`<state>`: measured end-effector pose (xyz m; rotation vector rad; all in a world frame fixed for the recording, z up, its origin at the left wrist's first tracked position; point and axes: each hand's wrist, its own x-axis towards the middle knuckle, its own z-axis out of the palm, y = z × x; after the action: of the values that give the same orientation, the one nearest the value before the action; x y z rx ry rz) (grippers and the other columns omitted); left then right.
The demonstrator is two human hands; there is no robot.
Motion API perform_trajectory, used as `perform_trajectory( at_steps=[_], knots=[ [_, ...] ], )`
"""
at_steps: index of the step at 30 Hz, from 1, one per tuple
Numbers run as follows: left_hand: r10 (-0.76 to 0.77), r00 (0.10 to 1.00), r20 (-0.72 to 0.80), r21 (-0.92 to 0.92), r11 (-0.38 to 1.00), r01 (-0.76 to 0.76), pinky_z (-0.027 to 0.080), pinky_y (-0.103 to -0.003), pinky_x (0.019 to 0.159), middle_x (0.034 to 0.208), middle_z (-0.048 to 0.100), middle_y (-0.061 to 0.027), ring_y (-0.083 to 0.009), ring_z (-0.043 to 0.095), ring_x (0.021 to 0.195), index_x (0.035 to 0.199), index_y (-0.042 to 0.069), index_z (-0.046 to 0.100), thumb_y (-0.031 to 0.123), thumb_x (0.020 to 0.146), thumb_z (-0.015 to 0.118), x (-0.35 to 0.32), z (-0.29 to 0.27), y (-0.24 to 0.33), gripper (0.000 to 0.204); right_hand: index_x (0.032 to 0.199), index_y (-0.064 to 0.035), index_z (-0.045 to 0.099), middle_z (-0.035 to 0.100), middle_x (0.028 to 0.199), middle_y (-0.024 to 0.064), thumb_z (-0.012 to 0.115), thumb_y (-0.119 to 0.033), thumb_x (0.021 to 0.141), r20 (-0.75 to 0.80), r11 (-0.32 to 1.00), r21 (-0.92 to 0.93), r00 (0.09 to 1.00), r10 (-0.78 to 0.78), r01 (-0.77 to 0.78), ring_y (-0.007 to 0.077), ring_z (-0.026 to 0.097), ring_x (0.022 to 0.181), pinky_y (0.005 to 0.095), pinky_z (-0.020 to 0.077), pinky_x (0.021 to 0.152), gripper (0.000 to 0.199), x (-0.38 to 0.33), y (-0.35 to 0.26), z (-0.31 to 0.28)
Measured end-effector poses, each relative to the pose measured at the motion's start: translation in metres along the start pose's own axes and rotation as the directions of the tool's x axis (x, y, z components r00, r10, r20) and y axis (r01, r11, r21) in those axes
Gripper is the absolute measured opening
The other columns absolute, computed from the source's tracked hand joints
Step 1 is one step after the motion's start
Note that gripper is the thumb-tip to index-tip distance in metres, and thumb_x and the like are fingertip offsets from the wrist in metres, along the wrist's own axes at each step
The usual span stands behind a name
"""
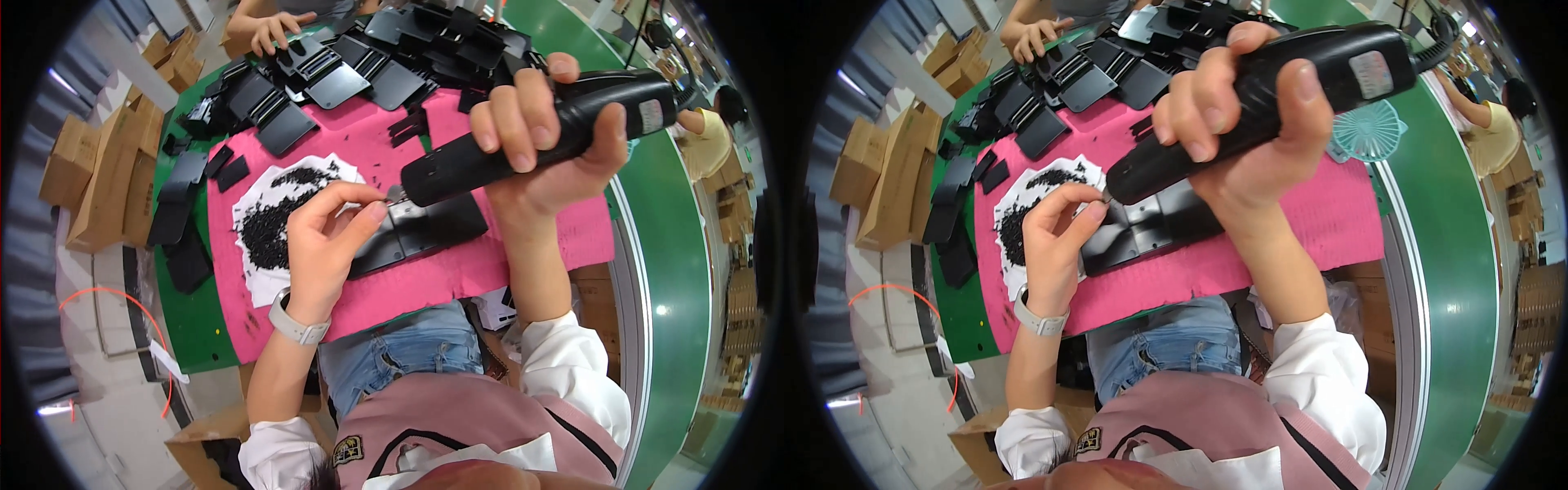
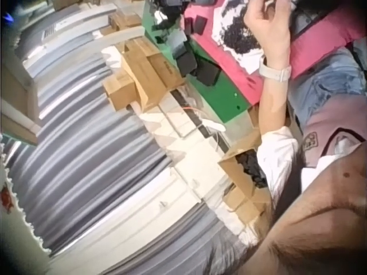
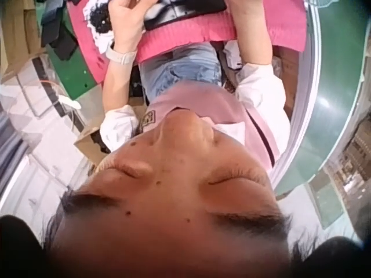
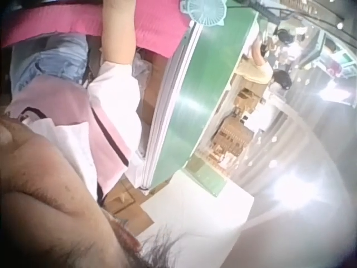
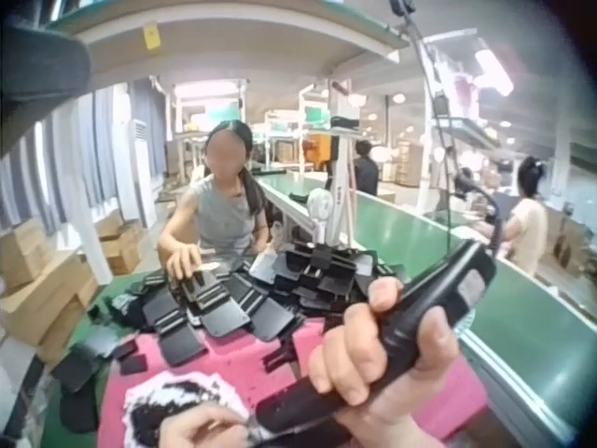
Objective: Assemble black plastic components using an electric screwdriver.
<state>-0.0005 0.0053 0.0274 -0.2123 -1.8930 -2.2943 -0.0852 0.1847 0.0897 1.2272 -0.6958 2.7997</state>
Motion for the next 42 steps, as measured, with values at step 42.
perform_trajectory(
  at_steps=[42],
  knots=[
    [0.28,0.939,0.197,0.705,0.625,-0.335,0.046,-0.039,0.078,0.092,0.055,-0.0107,-0.0302,0.055,0.09,0.093,0.002,0.062,0.013,0.071,0.073,-0.003,-0.003,-0.025,0.027,0.093,-0.0002,0.047,0.051,0.06,0.005,0.08,-0.017,0.068,0.199,0.775,-0.485,0.812,0.548,-0.404,0.0133,0.047,0.048,0.0253,0.0382,0.043,0.044,-0.028,0.021,0.05]
  ],
)
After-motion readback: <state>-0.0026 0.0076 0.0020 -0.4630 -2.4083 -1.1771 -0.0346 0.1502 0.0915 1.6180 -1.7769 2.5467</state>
